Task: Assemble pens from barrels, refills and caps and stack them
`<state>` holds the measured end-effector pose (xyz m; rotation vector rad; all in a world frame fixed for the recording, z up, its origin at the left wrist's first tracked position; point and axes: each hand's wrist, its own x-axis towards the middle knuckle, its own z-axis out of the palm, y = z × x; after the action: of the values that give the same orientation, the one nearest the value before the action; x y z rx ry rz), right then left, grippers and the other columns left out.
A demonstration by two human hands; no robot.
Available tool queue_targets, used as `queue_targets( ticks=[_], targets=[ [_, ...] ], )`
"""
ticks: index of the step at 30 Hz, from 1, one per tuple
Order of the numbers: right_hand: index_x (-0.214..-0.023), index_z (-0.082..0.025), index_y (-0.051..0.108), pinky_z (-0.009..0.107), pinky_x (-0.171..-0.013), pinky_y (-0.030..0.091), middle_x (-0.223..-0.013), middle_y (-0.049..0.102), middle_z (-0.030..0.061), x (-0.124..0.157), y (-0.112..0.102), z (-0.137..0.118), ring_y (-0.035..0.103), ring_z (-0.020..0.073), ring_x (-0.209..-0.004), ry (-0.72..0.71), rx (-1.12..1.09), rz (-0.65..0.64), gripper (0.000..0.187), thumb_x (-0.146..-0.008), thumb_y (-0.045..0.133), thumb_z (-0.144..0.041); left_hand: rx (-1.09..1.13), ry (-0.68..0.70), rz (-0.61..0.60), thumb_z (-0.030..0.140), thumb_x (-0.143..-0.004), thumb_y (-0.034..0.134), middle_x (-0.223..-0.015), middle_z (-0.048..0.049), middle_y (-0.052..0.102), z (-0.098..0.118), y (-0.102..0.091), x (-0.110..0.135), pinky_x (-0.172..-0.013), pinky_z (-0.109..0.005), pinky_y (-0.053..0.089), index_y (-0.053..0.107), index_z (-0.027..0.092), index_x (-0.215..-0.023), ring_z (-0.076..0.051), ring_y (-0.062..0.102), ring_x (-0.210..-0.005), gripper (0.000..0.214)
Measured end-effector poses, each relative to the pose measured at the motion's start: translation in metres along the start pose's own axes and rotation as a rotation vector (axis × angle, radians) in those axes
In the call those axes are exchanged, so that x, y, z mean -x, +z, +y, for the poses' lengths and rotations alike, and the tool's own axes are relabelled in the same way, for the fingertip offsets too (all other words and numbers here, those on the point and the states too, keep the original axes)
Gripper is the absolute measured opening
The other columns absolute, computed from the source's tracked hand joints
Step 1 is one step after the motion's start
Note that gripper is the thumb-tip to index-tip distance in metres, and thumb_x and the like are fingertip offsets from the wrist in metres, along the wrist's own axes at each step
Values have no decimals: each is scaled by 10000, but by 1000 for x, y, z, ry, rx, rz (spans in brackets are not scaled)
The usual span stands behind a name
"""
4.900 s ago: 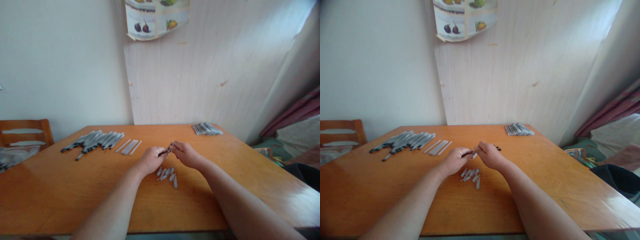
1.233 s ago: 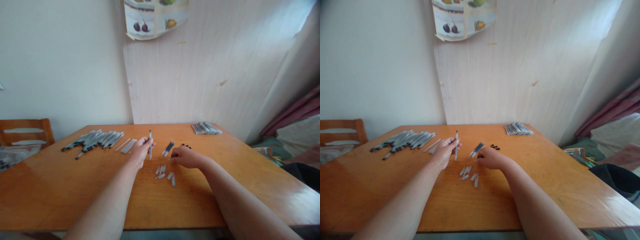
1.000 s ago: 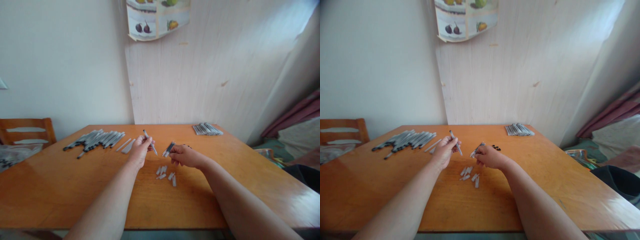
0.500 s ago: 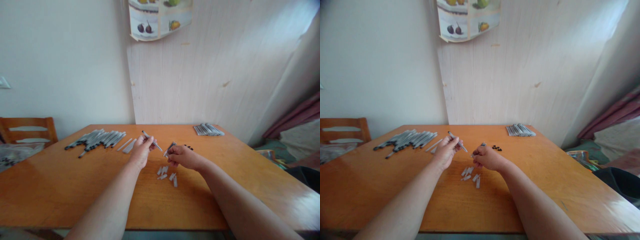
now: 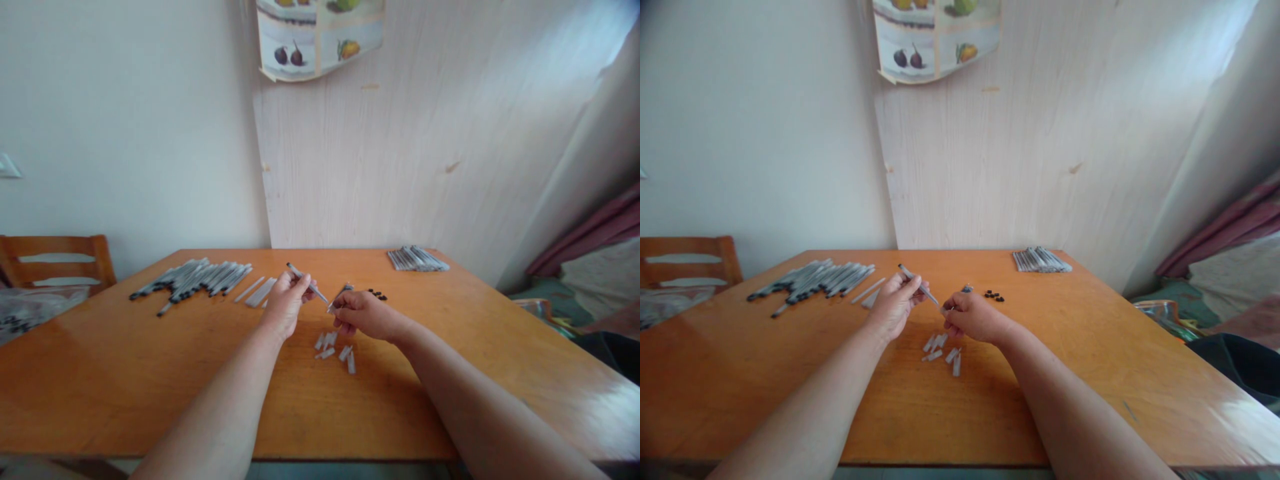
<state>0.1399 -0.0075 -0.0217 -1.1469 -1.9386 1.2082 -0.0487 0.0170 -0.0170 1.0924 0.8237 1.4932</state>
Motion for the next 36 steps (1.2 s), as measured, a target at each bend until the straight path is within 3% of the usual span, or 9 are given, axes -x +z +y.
queue_targets(
  ticks=[19, 36],
  targets=[
    [-850, -156, 547, 246, -561, 510, -703, 653, 25, -2, 4, -5, 603, 111, -555, 15, -54, 88, 52, -814, 510, -162, -49, -47, -40, 367, -713, 746, -827, -51, 674, -7, 3, 2, -710, -313, 531, 541, 167, -868, -149, 652, -760, 326],
    [-846, -147, 572, 202, -512, 430, -678, 607, 14, 0, 3, -12, 526, 82, -536, -24, -10, 216, 144, -856, 538, -286, -13, -92, -59, 333, -755, 720, -829, -83, 709, -2, 4, 5, -687, -308, 530, 512, 166, -876, -157, 676, -693, 293]
  ],
)
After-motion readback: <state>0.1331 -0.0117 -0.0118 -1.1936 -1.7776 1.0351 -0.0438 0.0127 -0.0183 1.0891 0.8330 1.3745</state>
